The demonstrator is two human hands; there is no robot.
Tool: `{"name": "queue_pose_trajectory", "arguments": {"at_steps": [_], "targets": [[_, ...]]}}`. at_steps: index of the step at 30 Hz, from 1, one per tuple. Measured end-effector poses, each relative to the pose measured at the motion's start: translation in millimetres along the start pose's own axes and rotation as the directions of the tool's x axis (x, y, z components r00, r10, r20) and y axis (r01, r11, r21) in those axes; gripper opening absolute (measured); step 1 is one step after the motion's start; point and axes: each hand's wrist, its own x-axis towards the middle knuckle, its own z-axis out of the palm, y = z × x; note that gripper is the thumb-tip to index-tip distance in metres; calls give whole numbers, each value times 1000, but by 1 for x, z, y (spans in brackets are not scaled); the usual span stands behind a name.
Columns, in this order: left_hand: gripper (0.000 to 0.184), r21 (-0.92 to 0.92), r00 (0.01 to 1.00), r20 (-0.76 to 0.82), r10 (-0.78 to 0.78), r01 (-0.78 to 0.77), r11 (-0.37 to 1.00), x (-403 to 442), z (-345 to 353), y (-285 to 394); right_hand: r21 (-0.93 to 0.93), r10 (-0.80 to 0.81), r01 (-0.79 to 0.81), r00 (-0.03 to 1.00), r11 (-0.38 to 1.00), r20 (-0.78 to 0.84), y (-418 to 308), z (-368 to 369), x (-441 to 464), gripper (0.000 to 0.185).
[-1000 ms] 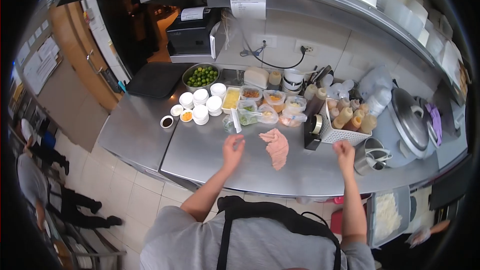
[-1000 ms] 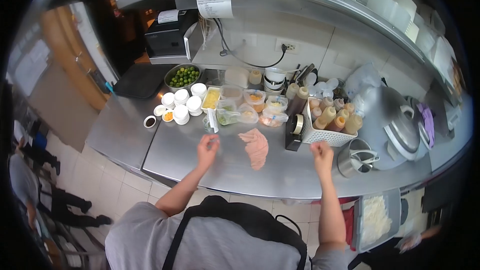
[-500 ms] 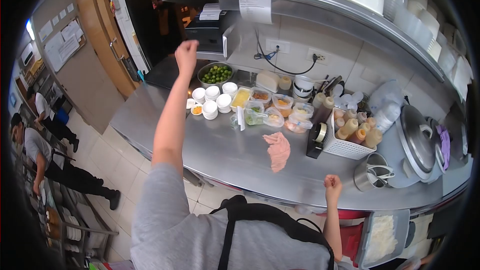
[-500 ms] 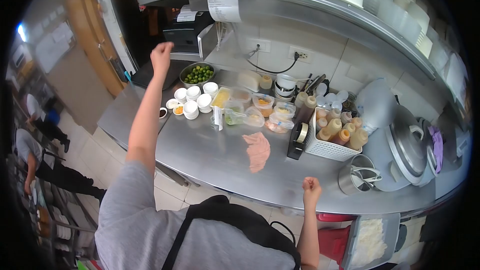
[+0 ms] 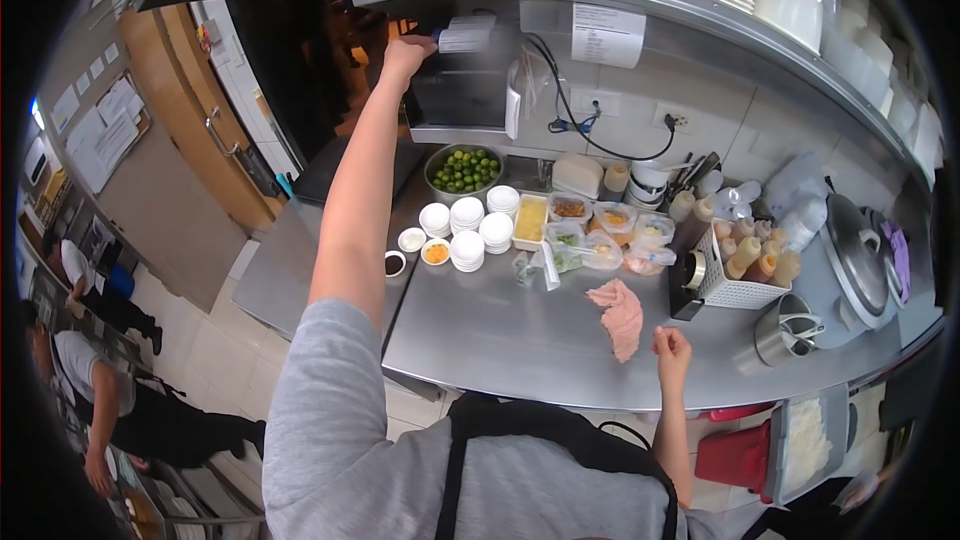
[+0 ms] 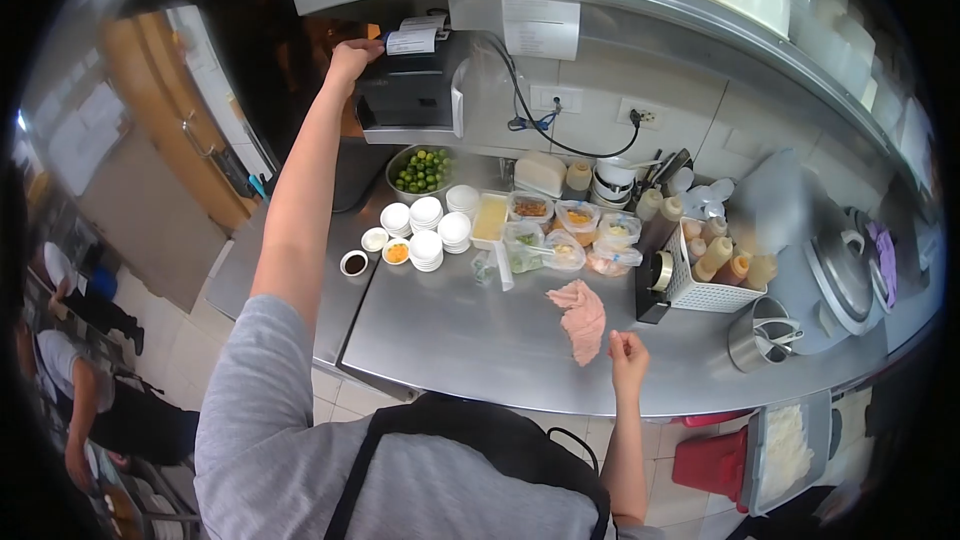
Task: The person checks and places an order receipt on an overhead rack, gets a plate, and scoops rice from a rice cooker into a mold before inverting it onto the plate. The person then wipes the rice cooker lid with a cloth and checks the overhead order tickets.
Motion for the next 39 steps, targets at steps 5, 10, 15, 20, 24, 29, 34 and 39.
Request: {"name": "queue_pose_trajectory", "arguments": {"at_steps": [5, 10, 15, 20, 24, 29, 34, 39], "targets": [[18, -139, 1000, 23, 3, 1, 990, 9, 7, -7, -2, 14, -14, 996, 1000, 83, 1, 27, 1, 20], [20, -142, 999, -25, 33, -37, 989, 4, 9, -4, -56, -30, 37, 992, 998, 124, -39, 49, 11, 18], [23, -119, 999, -43, 9, -14, 993, 2, 9, -4, -55, -108, 118, 980, 991, 168, -57, 70, 18, 14], [23, -59, 999, -51, 12, -15, 998, 3, 10, -3, -109, -143, 171, 963, 979, 230, -74, 72, 11, 8], [23, -91, 999, -34, 7, -10, 996, 11, 13, -12, -143, -188, 223, 956, 964, 225, -63, 57, 13, 8], [21, -104, 995, -93, -39, 29, 994, 3, 15, -1, -157, -146, 179, 969, 971, 199, -36, 30, 22, 13], [20, -68, 989, -146, -26, 16, 998, 5, 19, -4, -131, -110, 141, 970, 981, 218, -42, 27, 29, 12], [16, -410, 962, -260, 78, -183, 894, -8, 20, 3, -142, -197, 244, 939, 959, 283, -84, 51, 41, 12]]}}
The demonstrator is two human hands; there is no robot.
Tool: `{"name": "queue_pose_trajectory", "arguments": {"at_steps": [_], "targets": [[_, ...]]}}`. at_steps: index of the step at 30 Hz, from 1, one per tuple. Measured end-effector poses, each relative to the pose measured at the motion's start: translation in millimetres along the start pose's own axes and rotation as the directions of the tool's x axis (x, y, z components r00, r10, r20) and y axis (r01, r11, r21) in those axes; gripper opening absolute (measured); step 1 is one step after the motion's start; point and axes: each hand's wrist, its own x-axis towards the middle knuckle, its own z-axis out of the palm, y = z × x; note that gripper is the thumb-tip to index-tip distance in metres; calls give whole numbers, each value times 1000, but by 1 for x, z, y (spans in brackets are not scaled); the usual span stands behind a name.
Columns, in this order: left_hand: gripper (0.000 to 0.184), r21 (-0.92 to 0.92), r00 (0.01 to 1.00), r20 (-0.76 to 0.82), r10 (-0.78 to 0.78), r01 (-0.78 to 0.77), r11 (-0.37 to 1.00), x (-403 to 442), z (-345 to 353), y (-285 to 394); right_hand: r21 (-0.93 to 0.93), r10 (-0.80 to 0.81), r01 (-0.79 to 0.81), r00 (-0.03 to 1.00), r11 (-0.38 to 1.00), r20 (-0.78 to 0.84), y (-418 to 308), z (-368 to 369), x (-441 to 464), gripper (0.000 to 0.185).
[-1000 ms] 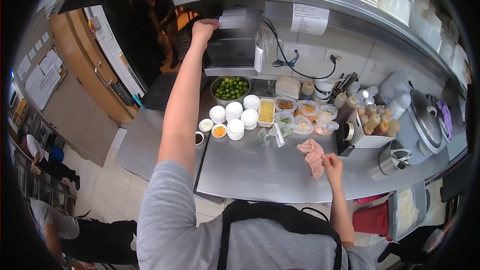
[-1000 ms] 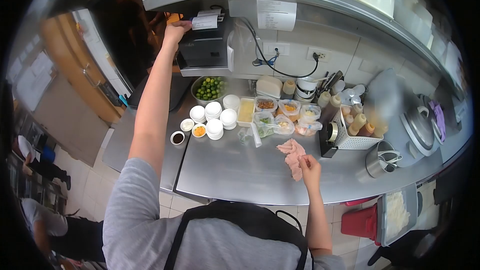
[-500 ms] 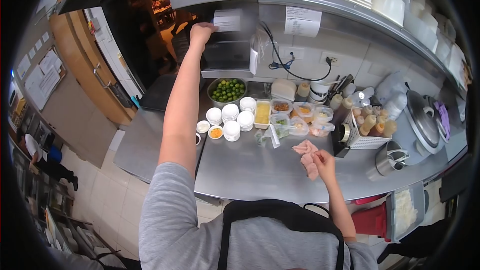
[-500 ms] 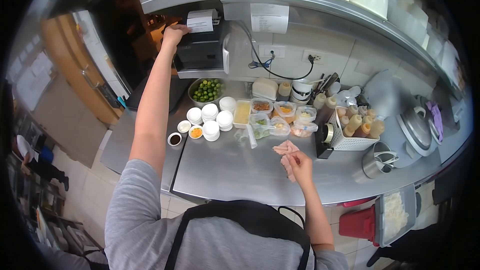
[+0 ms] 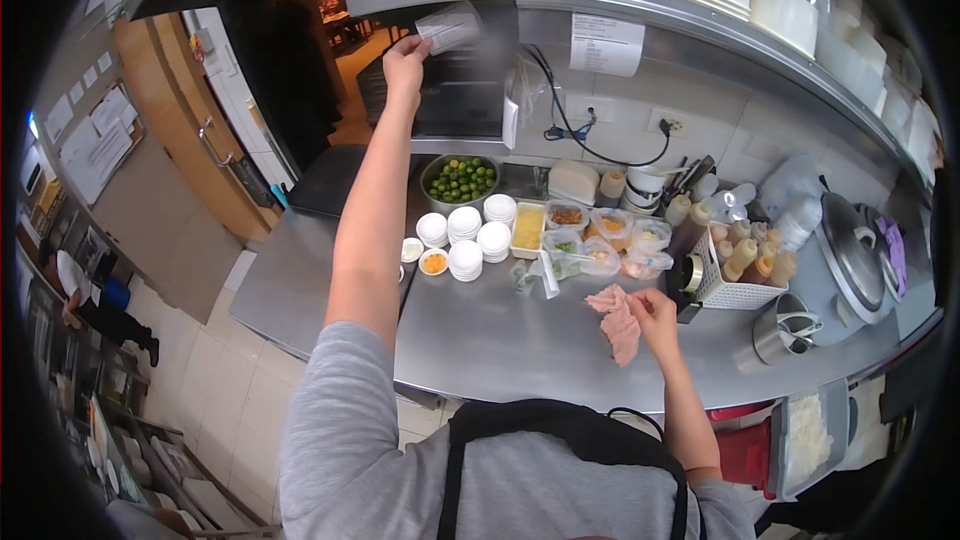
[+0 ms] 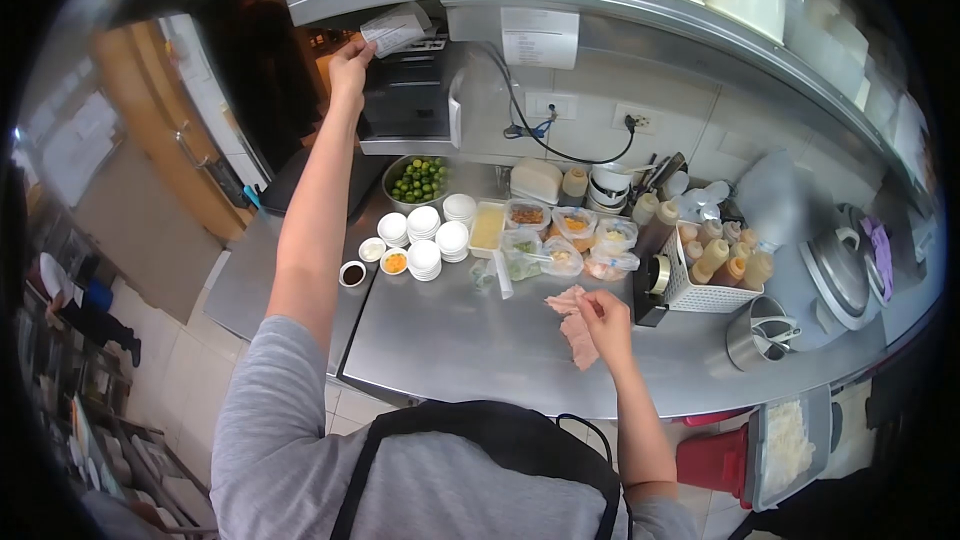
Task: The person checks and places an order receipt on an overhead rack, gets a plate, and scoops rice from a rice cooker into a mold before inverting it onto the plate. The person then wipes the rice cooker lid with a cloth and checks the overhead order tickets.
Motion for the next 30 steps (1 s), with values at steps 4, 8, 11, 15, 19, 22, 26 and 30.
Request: {"name": "queue_pose_trajectory", "arguments": {"at_steps": [4, 8, 11, 15, 19, 22, 26, 30], "targets": [[9, -89, 971, 220, 92, -74, 993, -58, -2, 26, 13, -185, 185, 982, 983, 24, -43, 13, 32, 17], [7, -43, 895, 440, -77, 107, 993, -157, 1, 66, 241, -327, 331, 943, 912, -57, -108, 31, 61, 48], [14, 58, 856, 496, -144, 133, 989, -221, -5, 77, 454, -325, 301, 945, 839, -26, -144, 43, 69, 60], [28, -199, 712, 594, -373, 580, 790, -299, -13, 65, 683, -310, 122, 937, 720, 160, -147, 56, 65, 56], [48, -543, 499, 796, -344, 839, -40, -342, -1, 75, 658, -258, 27, 931, 752, 257, -137, 58, 46, 38], [49, -532, 424, 821, -382, 811, -243, -328, -1, 60, 373, -261, 71, 831, 925, 491, -131, 48, 35, 24], [36, -606, 526, 562, -638, 787, 116, -305, -2, 37, -164, -411, 495, 833, 854, 371, -89, 49, 52, 41], [39, -569, 616, 491, -615, 762, 309, -302, -11, 43, -164, -591, 585, 806, 795, 9, -101, 22, 99, 32]]}}
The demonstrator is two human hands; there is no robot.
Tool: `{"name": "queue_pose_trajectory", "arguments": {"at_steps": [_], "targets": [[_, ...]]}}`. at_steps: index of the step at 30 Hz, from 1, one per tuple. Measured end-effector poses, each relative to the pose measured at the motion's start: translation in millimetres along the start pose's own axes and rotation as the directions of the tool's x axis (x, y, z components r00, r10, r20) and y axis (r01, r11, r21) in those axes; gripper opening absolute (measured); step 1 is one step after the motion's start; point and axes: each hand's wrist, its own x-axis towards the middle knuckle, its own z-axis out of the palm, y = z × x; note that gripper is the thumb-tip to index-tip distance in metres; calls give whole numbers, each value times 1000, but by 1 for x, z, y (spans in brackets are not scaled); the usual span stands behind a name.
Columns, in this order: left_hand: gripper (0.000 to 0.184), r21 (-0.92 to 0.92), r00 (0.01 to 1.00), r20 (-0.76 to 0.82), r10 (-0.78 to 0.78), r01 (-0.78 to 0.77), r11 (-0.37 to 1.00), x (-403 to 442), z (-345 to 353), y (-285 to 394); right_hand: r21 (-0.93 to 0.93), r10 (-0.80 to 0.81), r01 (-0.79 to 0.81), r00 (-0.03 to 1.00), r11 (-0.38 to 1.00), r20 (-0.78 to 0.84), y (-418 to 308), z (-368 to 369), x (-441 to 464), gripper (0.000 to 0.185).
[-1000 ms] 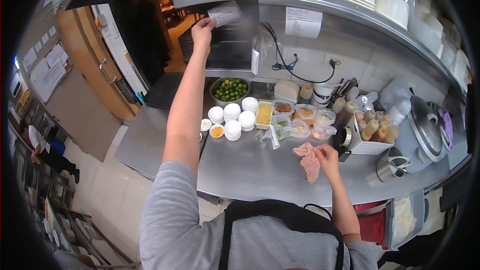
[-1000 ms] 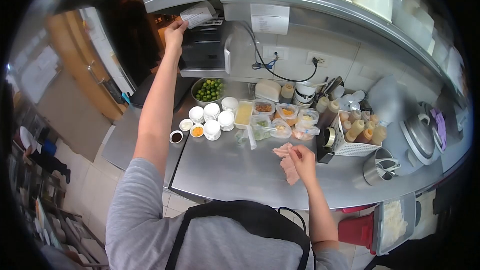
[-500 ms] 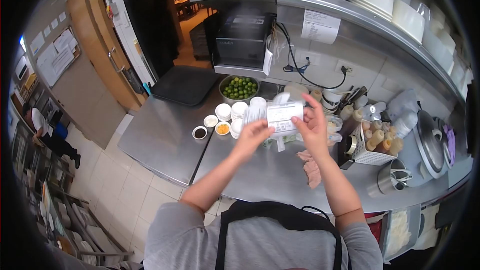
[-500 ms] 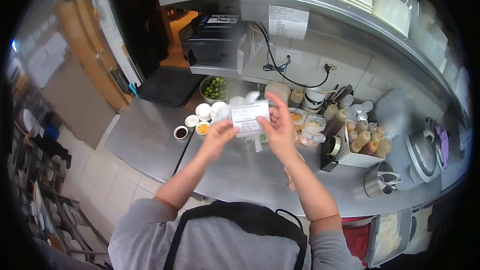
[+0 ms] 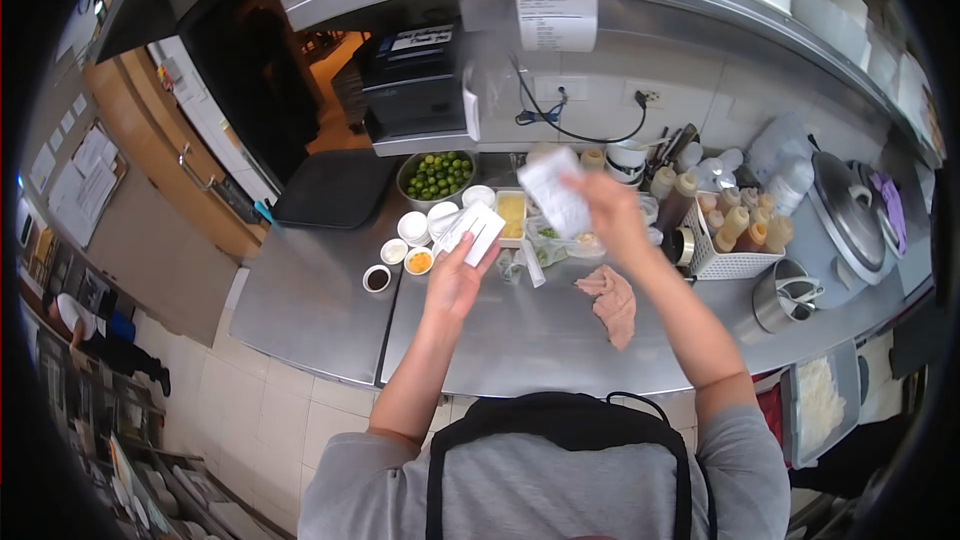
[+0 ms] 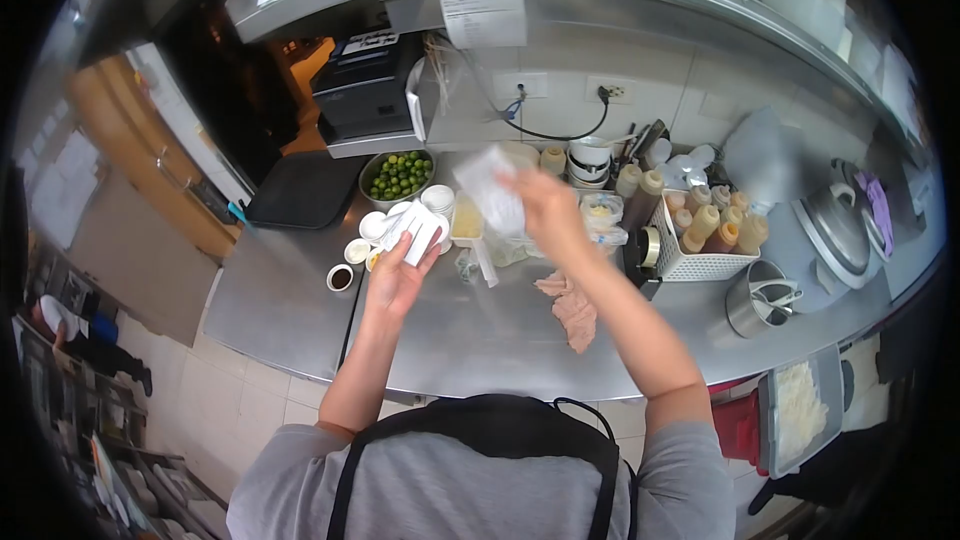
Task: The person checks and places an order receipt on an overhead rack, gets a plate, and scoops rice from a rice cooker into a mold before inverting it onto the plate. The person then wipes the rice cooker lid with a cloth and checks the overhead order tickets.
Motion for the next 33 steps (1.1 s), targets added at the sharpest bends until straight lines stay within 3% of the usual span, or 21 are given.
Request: {"name": "queue_pose_trajectory", "arguments": {"at_steps": [3, 7, 9, 13, 14, 15, 17, 18, 19, 21, 22, 24, 25, 26, 27, 28, 33], "targets": [[37, 136, 1000, -27, -9, 13, 991, -14, -8, -13, 272, 273, -196, 920, 942, -281, -10, -39, 62, 20], [29, 319, 994, -57, -94, 107, 942, -38, -14, -33, 261, 70, 73, 864, 963, -499, 15, -62, 126, 15], [29, 536, 995, 9, -103, 82, 840, -45, -22, -42, 218, 52, 74, 852, 973, -522, 21, -70, 149, 16], [29, 589, 995, 16, -98, 70, 805, -56, -5, -44, 258, 37, 141, 813, 956, -581, 0, -77, 133, 23], [29, 641, 995, 45, -88, 38, 767, -55, -4, -43, 81, -115, 222, 743, 972, -659, -5, -70, 124, 23], [28, 689, 994, 68, -84, 14, 725, -56, -3, -43, 106, -86, 199, 763, 974, -641, 1, -63, 104, 23], [26, 723, 993, 70, -92, 13, 691, -58, 6, -38, 301, 183, -71, 914, 951, -362, 21, -48, 48, 28], [26, 729, 990, 113, -86, -24, 684, -58, 6, -38, 459, 370, -312, 928, 832, -40, 16, -39, 19, 31], [26, 724, 992, 91, -83, -9, 690, -58, 8, -38, 513, 468, -554, 831, 656, 300, 10, -32, -7, 33], [25, 804, 977, 211, -16, -164, 572, -58, 12, -40, 369, 508, -813, 574, 451, 643, 5, -13, -42, 37], [25, 832, 966, 257, -19, -212, 513, -56, 9, -44, 362, 499, -817, 565, 448, 657, 8, -1, -54, 37], [26, 847, 966, 258, -35, -209, 489, -58, 14, -47, 480, 523, -877, 420, 23, 742, 10, 21, -72, 36], [28, 860, 961, 271, -60, -213, 463, -61, 19, -48, 462, 507, -887, 406, 16, 760, 11, 27, -75, 36], [28, 864, 969, 244, -45, -196, 464, -64, 23, -49, 544, 449, -839, 486, -1, 750, 13, 34, -74, 34], [30, 814, 985, 123, -125, -28, 580, -67, 27, -49, 619, 385, -785, 563, -27, 731, 14, 40, -75, 33], [32, 728, 978, 14, -210, 134, 673, -70, 29, -49, 601, 353, -798, 552, -36, 755, 15, 45, -76, 33], [34, 785, 991, -120, -62, 133, 605, -87, 16, -62, 534, 227, -843, 509, -60, 830, 20, 79, -77, 20]]}}
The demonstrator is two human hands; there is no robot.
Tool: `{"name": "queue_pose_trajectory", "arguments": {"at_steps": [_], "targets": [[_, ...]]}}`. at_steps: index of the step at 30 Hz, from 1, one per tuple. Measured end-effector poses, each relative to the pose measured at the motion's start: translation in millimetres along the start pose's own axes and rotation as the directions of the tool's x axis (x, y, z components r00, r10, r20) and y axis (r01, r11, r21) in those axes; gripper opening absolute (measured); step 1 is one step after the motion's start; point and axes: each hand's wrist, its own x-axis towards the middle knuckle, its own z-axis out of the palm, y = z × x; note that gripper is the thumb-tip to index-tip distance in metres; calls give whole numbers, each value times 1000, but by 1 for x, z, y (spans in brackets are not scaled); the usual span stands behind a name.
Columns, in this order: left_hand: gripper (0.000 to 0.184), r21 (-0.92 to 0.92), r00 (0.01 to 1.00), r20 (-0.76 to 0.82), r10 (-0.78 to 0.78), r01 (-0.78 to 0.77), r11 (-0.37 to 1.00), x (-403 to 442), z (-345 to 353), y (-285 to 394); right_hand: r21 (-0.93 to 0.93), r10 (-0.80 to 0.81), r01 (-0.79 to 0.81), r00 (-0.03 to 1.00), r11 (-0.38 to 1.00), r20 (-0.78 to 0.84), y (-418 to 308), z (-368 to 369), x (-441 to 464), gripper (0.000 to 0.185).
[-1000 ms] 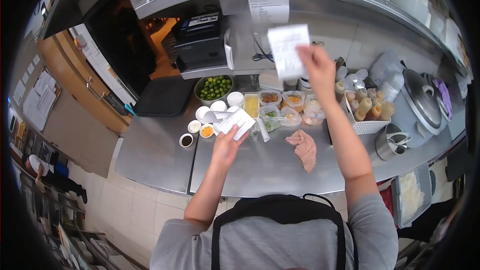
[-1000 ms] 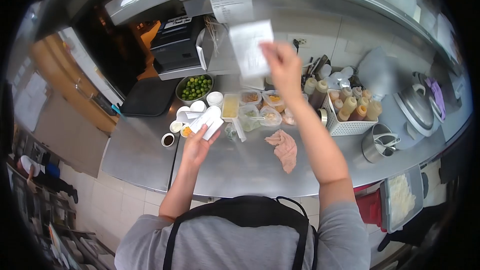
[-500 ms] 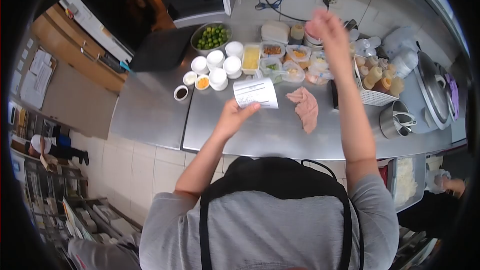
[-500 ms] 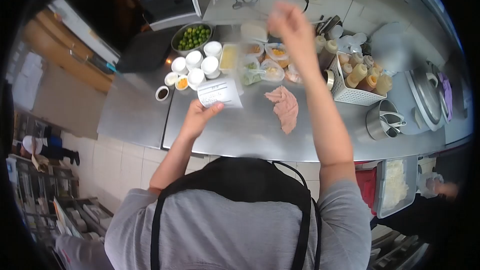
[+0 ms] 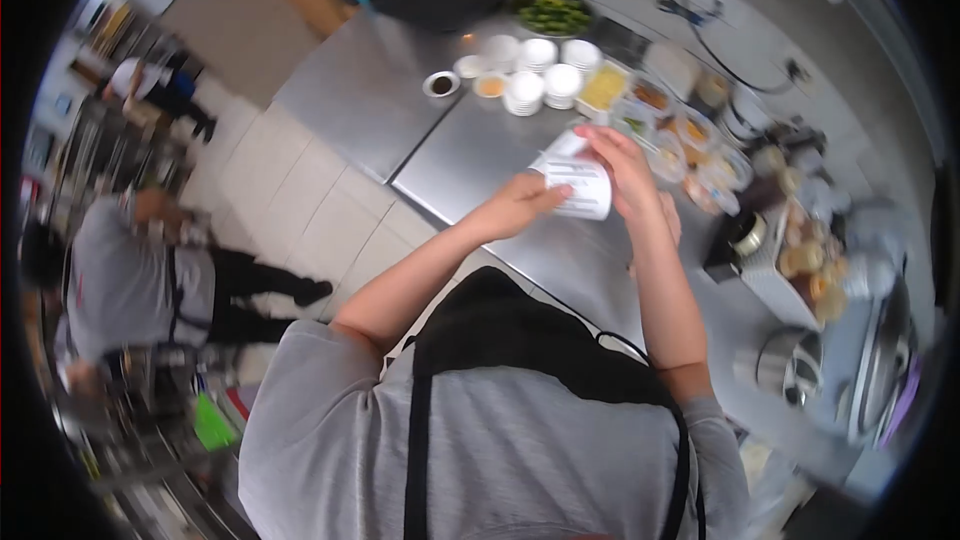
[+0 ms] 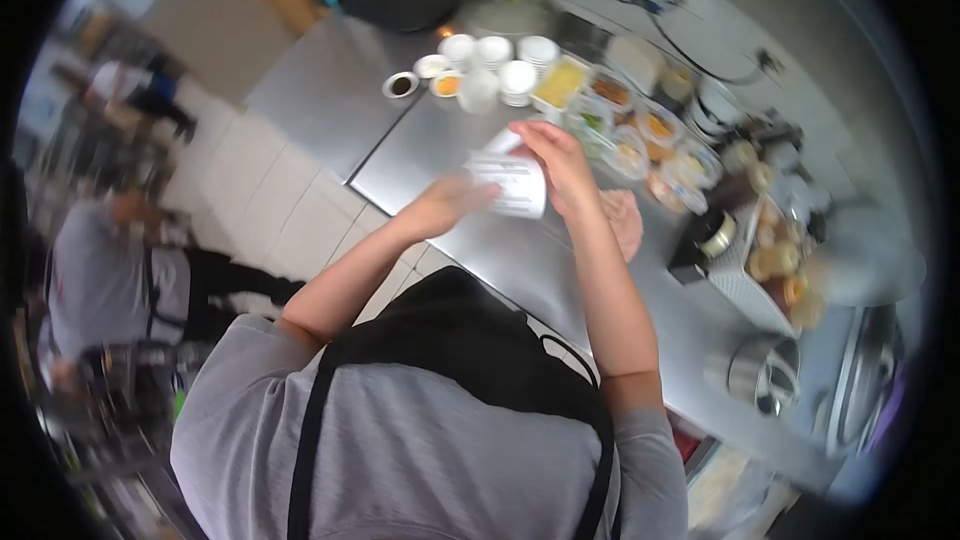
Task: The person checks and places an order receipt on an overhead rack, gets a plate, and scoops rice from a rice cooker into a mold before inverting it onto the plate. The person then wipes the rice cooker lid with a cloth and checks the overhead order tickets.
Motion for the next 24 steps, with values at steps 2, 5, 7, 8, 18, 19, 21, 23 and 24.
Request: {"name": "queue_pose_trajectory", "arguments": {"at_steps": [2, 5, 7, 8, 18, 19, 21, 23, 24], "targets": [[34, 225, 997, 38, 65, -72, 972, -11, 1, -4, -3, 80, -80, 996, 997, 50, 19, 5, 9, 19], [33, 372, 976, -37, 215, -186, 909, -38, -2, -16, -260, 128, -118, 992, 958, 19, 53, 11, 28, 16], [32, 172, 983, -172, 56, -26, 985, -55, -12, -4, -213, 6, -7, 1000, 977, -4, 59, 13, 43, 17], [31, -55, 961, -249, -117, 106, 993, -66, -20, 5, -172, -124, 113, 991, 979, -53, 63, 15, 46, 19], [43, -563, 890, -456, -22, -269, 781, -151, -105, -5, -283, -167, 208, 972, 936, 164, 88, 130, 23, 19], [41, -539, 888, -457, -52, -230, 810, -167, -114, -7, -184, -53, 93, 977, 979, 209, 95, 159, 17, 17], [40, -451, 897, -433, -91, -128, 883, -207, -137, -22, -97, 61, -32, 946, 995, 317, 115, 212, 8, 16], [39, -334, 875, -456, -161, -1, 943, -256, -158, -31, -288, 30, 98, 911, 953, 411, 141, 274, -2, 18], [40, -301, 837, -520, -167, 3, 953, -286, -166, -35, -327, -16, 186, 888, 926, 459, 156, 304, -5, 15]]}}
